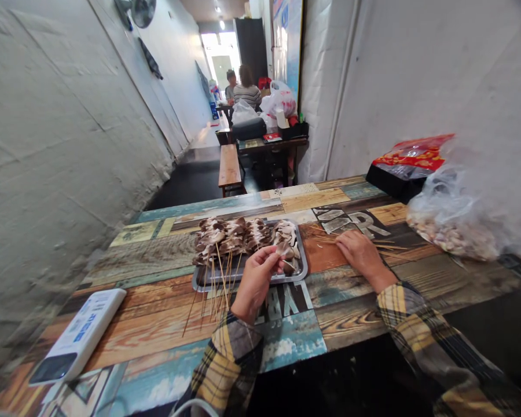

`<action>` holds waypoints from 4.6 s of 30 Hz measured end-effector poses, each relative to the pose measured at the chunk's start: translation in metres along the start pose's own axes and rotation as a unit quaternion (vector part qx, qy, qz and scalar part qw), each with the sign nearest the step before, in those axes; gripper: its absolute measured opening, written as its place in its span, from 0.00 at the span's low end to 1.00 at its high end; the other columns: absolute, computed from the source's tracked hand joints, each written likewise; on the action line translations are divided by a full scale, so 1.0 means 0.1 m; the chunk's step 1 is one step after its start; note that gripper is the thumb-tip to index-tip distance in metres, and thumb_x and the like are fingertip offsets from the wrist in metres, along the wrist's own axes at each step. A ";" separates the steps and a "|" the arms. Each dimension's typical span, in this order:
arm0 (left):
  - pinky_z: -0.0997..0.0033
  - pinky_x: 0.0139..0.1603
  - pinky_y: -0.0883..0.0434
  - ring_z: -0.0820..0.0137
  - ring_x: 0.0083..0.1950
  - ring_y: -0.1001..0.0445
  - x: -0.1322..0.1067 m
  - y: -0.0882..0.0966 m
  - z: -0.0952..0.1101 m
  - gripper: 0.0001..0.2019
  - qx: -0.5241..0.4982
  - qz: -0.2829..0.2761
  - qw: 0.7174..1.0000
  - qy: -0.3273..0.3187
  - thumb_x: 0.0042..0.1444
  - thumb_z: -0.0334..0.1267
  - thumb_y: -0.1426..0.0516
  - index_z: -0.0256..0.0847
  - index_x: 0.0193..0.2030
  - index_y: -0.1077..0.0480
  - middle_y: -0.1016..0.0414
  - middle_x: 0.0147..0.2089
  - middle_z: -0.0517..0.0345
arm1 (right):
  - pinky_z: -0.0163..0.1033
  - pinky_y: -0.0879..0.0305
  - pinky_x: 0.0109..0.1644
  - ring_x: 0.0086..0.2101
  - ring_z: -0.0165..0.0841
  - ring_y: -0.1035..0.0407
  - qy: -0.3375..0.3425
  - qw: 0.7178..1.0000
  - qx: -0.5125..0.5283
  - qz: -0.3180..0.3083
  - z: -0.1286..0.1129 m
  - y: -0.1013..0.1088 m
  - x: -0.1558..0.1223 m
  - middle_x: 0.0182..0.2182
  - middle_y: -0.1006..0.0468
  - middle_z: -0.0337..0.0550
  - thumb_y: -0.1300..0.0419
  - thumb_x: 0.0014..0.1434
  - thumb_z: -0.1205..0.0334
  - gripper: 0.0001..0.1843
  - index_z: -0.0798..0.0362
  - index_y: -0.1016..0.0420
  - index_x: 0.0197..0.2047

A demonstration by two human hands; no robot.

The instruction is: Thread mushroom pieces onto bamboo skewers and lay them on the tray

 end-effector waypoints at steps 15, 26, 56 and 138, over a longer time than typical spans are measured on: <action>0.76 0.30 0.32 0.75 0.26 0.28 -0.01 -0.02 -0.01 0.12 0.003 0.008 1.000 -0.001 0.43 0.37 0.34 0.34 0.33 0.28 0.25 0.26 0.57 | 0.39 0.44 0.40 0.39 0.38 0.32 -0.191 0.981 -0.022 -0.032 -0.19 -0.20 0.56 0.37 0.23 0.47 0.44 0.63 0.58 0.09 0.51 0.24 0.37; 0.75 0.30 0.31 0.75 0.25 0.28 -0.02 -0.02 -0.04 0.14 -0.007 0.022 1.000 -0.007 0.43 0.38 0.34 0.35 0.35 0.31 0.25 0.26 0.58 | 0.40 0.44 0.41 0.38 0.39 0.34 -0.084 0.996 -0.016 -0.020 -0.05 -0.22 0.46 0.35 0.25 0.47 0.50 0.66 0.62 0.09 0.54 0.30 0.37; 0.76 0.29 0.33 0.74 0.25 0.28 -0.01 0.00 -0.07 0.16 0.035 0.055 0.994 -0.087 0.43 0.36 0.35 0.37 0.39 0.32 0.27 0.23 0.63 | 0.37 0.35 0.35 0.34 0.33 0.31 -0.131 0.816 0.563 0.014 -1.56 0.92 -0.22 0.33 0.24 0.41 0.41 0.61 0.61 0.07 0.47 0.21 0.38; 0.78 0.29 0.37 0.79 0.24 0.33 -0.05 -0.02 -0.07 0.14 0.049 0.026 0.996 -0.065 0.43 0.33 0.36 0.37 0.38 0.30 0.30 0.23 0.66 | 0.38 0.28 0.38 0.36 0.36 0.24 -0.109 0.861 0.494 0.058 -1.50 0.08 -0.04 0.37 0.18 0.46 0.44 0.61 0.61 0.14 0.51 0.19 0.46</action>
Point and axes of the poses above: each hand's wrist, its own x-axis towards the middle knuckle, its own y-axis out of the back of the hand, z = x × y, the point moved 1 cm from there along x, towards the middle knuckle
